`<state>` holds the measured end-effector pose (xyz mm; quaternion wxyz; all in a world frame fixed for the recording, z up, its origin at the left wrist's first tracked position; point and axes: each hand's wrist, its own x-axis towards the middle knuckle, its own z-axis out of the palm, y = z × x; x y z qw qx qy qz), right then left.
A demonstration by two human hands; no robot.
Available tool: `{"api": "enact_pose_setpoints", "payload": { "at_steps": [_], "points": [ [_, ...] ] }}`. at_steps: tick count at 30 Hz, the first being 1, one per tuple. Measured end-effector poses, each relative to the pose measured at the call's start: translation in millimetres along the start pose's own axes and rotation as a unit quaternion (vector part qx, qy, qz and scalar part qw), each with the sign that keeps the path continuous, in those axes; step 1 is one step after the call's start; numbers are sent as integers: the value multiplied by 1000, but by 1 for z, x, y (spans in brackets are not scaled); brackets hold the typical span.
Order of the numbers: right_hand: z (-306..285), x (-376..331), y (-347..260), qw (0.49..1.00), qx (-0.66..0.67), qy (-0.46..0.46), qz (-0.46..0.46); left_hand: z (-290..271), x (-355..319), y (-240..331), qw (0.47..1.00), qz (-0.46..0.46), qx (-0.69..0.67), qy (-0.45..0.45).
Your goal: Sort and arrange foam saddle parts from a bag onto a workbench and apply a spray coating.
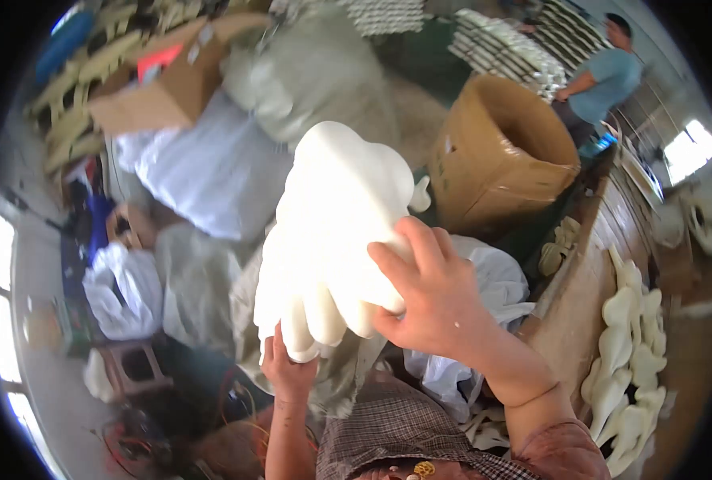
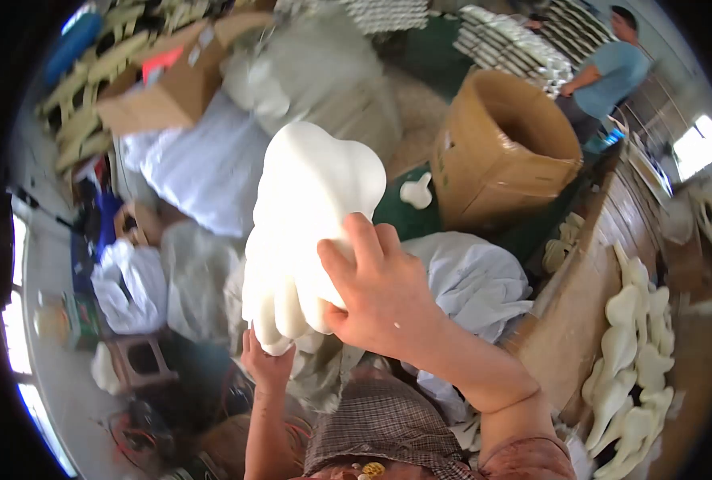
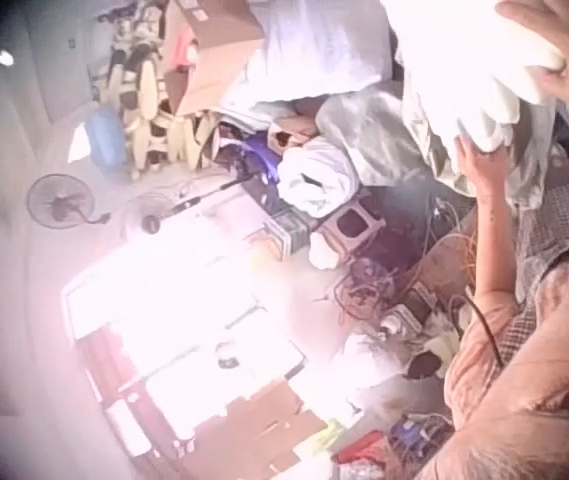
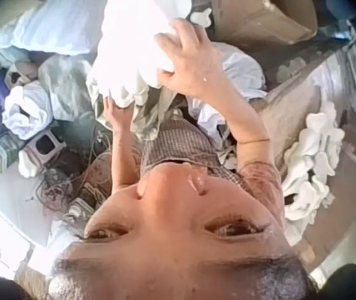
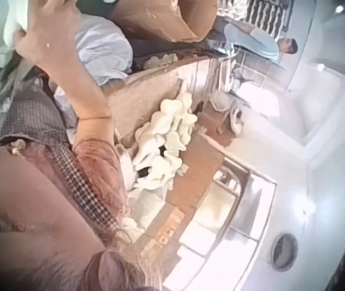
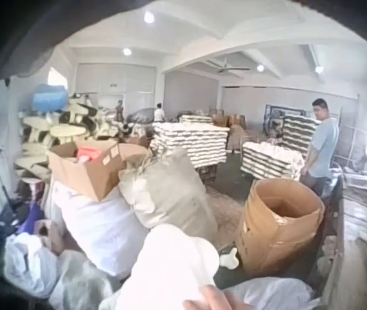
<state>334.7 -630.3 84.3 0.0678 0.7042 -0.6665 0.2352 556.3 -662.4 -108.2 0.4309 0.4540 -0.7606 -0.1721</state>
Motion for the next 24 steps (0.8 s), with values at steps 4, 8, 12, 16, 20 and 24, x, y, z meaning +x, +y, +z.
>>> {"api": "enact_pose_setpoints", "payload": {
  "at_steps": [4, 8, 12, 16, 20, 24],
  "points": [
    [-108, -27, -35, 990, -89, 97, 41, -36, 54, 67, 992, 118, -43, 25],
    [-178, -77, -64, 953, -186, 168, 173, -26, 92, 133, 967, 224, -119, -23],
    [-247, -137, -94, 909, -250, 216, 255, -16, 85, 212, 923, 254, -268, -107],
    [-312, -220, -128, 830, -379, 266, 312, 10, 36, 304, 811, 253, -456, -264],
    [-370, -317, -213, 753, -472, 250, 383, -32, -60, 407, 721, 232, -518, -397],
    [-427, -397, -314, 630, -548, 201, 513, -84, -163, 482, 600, 335, -559, -463]
  ]
}}
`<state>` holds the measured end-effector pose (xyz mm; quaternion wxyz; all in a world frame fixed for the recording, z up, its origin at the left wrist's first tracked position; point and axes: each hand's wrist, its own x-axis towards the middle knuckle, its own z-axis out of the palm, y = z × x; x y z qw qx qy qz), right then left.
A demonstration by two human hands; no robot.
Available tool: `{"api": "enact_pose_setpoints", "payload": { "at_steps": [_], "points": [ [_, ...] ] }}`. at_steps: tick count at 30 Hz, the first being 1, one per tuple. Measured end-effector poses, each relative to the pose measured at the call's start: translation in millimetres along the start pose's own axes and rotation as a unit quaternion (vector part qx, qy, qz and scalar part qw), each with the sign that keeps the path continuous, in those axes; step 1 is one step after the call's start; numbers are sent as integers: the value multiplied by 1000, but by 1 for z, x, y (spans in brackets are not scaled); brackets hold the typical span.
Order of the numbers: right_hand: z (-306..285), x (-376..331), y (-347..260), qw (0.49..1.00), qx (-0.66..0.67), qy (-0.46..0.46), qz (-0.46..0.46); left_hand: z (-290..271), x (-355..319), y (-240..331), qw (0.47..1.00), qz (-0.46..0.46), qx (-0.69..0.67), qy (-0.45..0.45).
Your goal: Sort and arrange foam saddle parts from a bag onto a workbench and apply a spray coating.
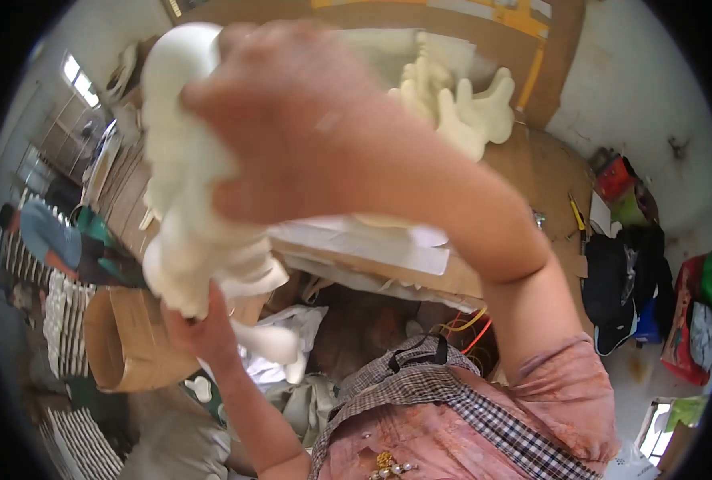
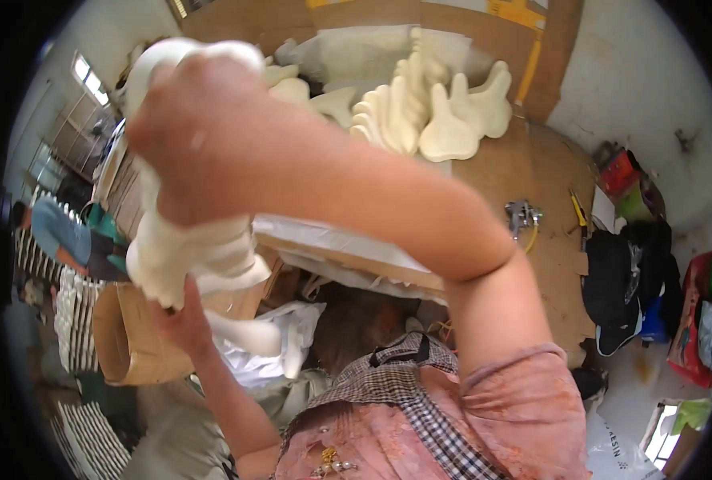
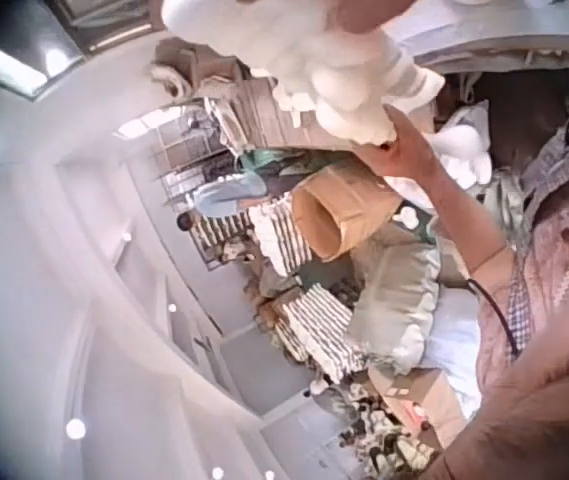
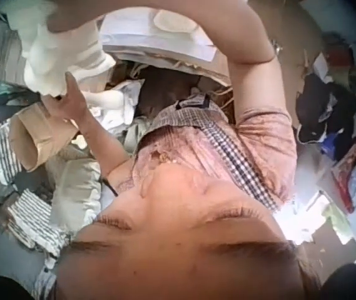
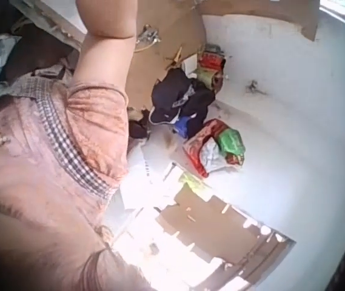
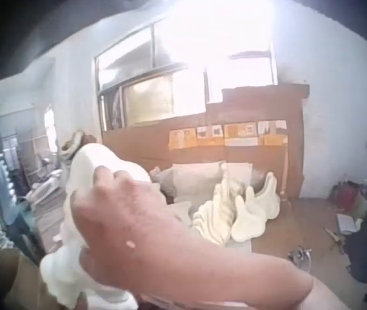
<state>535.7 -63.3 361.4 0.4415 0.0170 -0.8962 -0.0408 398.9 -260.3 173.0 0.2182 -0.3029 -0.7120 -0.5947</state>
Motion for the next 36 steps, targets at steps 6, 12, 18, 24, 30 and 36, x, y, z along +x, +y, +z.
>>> {"api": "enact_pose_setpoints", "payload": {
  "at_steps": [6, 12, 18, 24, 30, 36],
  "points": [
    [-141, -9, 137, 934, -99, -215, 267, 183, 10, 126, 964, 1, -172, -202],
    [-104, -70, 364, 884, 7, -305, 353, 313, -21, 175, 876, -159, -171, -421],
    [41, -264, 519, 833, -34, -270, 481, 423, -119, 141, 926, -91, 45, -365],
    [32, -336, 515, 943, -53, 22, 327, 448, -163, 146, 943, 19, -75, -325],
    [-31, -311, 354, 847, 235, 184, 440, 390, -143, 107, 926, -86, -149, -335],
    [1, -324, 123, 735, 527, -207, 373, 242, -133, 17, 946, -228, -183, -142]
  ]
}}
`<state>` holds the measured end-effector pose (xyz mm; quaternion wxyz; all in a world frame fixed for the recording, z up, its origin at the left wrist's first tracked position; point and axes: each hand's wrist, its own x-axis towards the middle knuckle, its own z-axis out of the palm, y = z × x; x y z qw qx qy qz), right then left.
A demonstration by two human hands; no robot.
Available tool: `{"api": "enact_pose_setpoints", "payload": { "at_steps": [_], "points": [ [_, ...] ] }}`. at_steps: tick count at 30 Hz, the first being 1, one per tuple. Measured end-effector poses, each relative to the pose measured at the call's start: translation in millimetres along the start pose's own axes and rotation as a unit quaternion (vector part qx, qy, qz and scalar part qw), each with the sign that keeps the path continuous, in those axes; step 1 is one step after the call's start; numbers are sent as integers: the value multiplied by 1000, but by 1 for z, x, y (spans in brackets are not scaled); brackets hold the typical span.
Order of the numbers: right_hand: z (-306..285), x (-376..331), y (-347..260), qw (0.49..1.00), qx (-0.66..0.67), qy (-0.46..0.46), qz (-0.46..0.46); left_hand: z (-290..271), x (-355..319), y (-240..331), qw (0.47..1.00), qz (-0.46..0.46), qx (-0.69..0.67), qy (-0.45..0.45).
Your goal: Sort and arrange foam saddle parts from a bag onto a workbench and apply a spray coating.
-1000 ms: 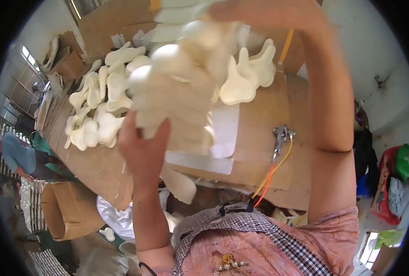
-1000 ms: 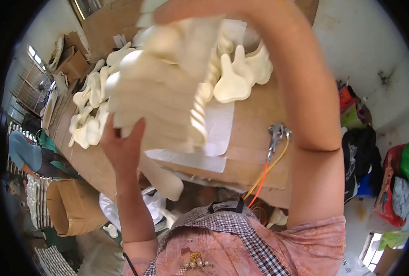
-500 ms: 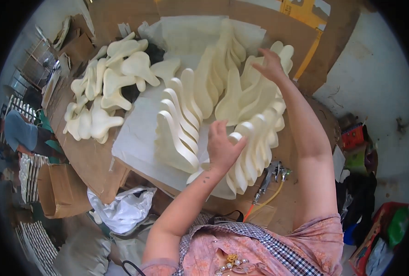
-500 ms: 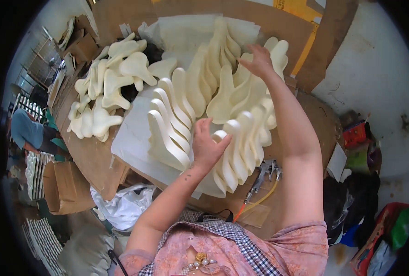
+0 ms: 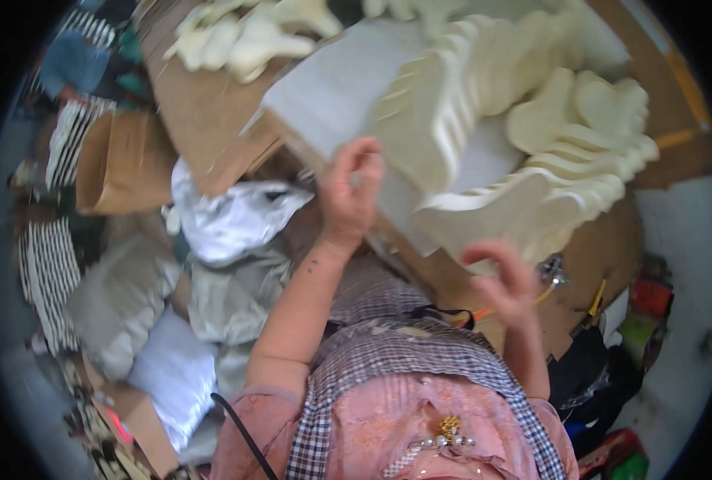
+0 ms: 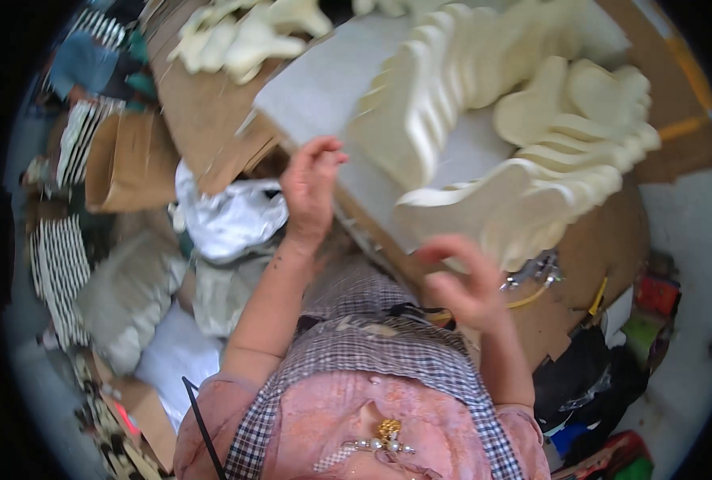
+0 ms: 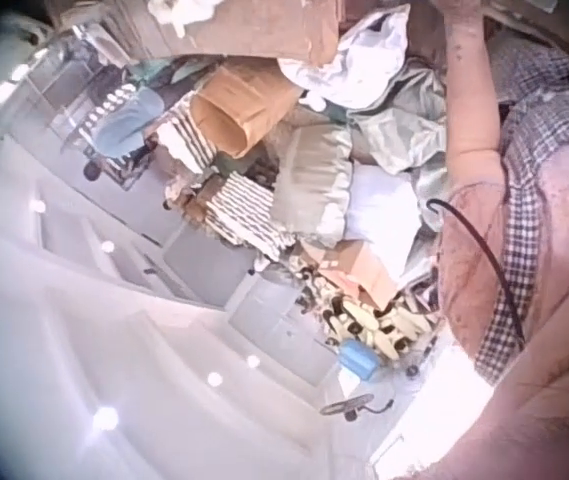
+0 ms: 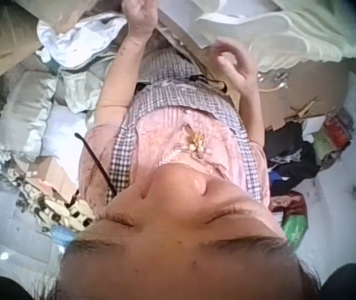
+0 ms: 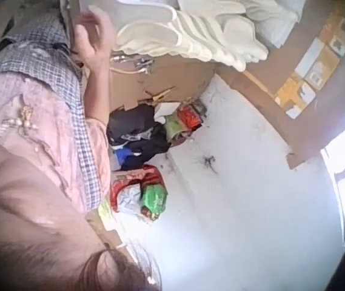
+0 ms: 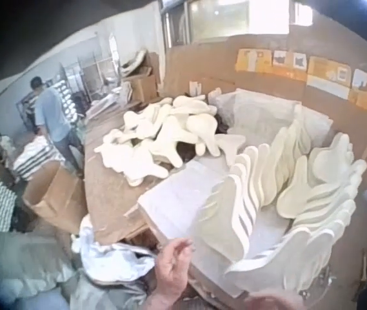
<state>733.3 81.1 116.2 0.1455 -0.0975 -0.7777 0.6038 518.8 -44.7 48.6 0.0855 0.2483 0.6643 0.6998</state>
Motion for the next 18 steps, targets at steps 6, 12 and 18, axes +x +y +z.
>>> {"api": "enact_pose_setpoints", "payload": {
  "at_steps": [6, 12, 18],
  "points": [
    [225, -28, 173, 910, 86, -337, 225, -215, -128, -140, 896, -260, -9, 360],
    [356, -113, 430, 863, -173, -348, 322, -261, -396, -263, 794, -486, 104, 350],
    [375, -153, 707, 821, -402, -214, 345, -217, -478, -333, 788, -535, 217, 214]
  ]
}}
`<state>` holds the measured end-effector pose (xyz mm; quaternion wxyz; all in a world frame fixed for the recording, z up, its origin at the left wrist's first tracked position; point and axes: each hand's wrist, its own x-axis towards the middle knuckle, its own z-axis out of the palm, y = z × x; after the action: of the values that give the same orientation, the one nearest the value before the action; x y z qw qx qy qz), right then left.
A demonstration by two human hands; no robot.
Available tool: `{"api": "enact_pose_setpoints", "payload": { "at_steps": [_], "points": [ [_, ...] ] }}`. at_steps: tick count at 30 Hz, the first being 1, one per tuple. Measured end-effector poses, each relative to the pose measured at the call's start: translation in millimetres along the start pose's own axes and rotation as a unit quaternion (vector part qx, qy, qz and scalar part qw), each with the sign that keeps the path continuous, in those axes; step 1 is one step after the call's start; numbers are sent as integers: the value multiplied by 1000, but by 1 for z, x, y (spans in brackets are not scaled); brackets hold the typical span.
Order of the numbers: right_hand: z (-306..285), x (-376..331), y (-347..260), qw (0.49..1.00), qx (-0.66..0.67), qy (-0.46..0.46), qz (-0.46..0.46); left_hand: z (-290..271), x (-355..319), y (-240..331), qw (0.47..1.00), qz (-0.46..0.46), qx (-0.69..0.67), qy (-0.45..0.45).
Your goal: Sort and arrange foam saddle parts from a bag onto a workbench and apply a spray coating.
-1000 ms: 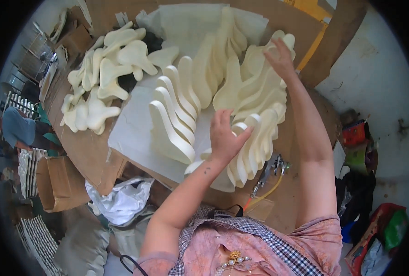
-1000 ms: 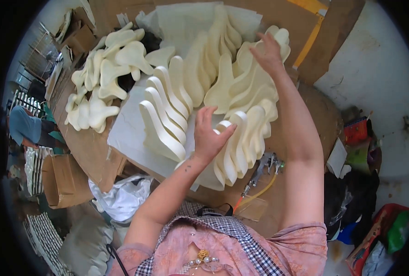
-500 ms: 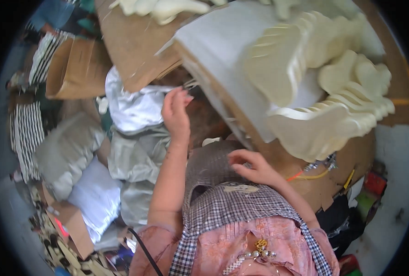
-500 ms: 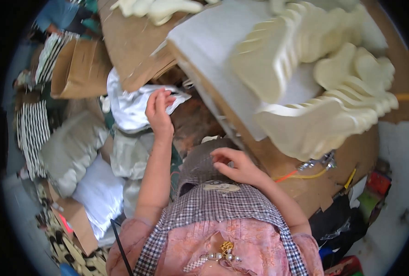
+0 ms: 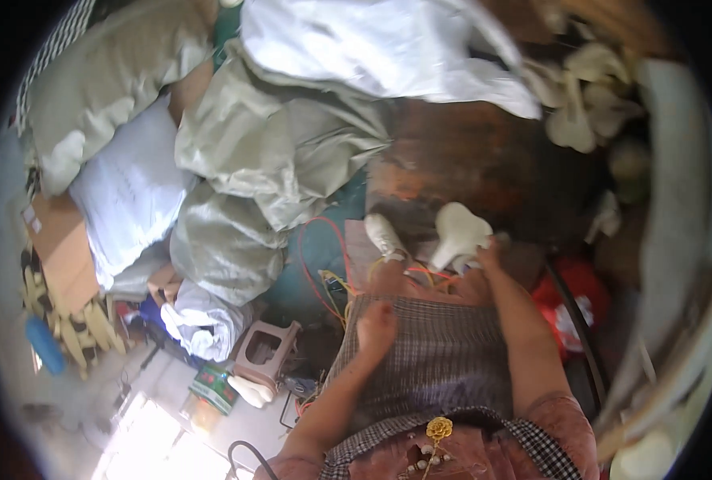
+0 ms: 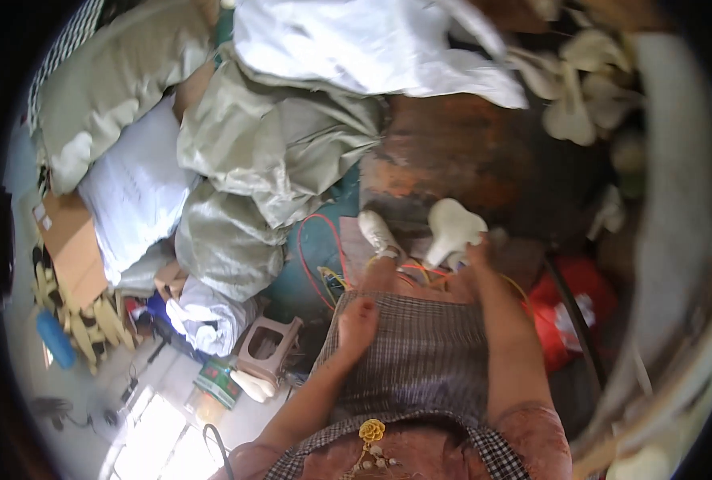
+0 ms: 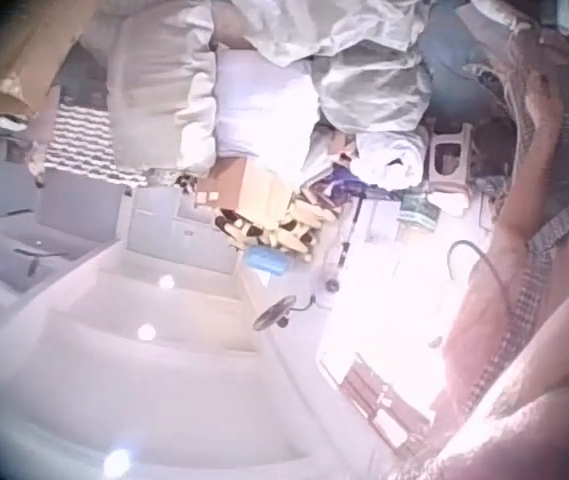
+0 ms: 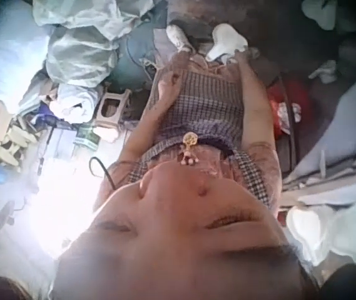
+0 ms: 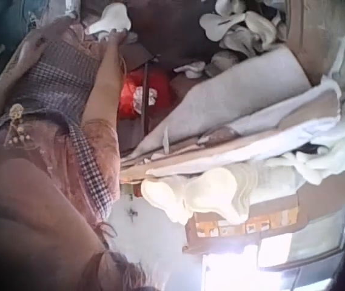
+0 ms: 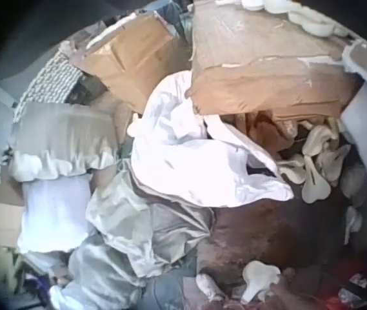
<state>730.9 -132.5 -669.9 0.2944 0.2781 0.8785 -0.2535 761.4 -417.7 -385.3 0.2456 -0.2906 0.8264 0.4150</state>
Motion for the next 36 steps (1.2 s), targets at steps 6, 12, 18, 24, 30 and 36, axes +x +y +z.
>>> {"api": "enact_pose_setpoints", "payload": {
  "at_steps": [6, 12, 18, 24, 30, 36],
  "points": [
    [-7, 191, 98, 1000, -18, -19, -2, -3, 47, 38, 995, 50, -70, -59],
    [56, 77, -40, 963, -148, -225, -35, -15, 57, 34, 997, 0, -56, -53],
    [-123, -53, -161, 955, 238, -43, -173, -8, 41, 32, 991, 51, 10, -125],
    [-315, -269, -268, 863, 432, 38, -258, -88, -27, 228, 873, 75, -458, -154],
    [-453, -362, -188, 851, 437, 164, -241, -120, -23, 339, 947, 151, -208, -191],
    [-526, -389, -44, 747, 353, 563, -22, -209, -29, 423, 897, 223, -340, -173]
  ]
}}
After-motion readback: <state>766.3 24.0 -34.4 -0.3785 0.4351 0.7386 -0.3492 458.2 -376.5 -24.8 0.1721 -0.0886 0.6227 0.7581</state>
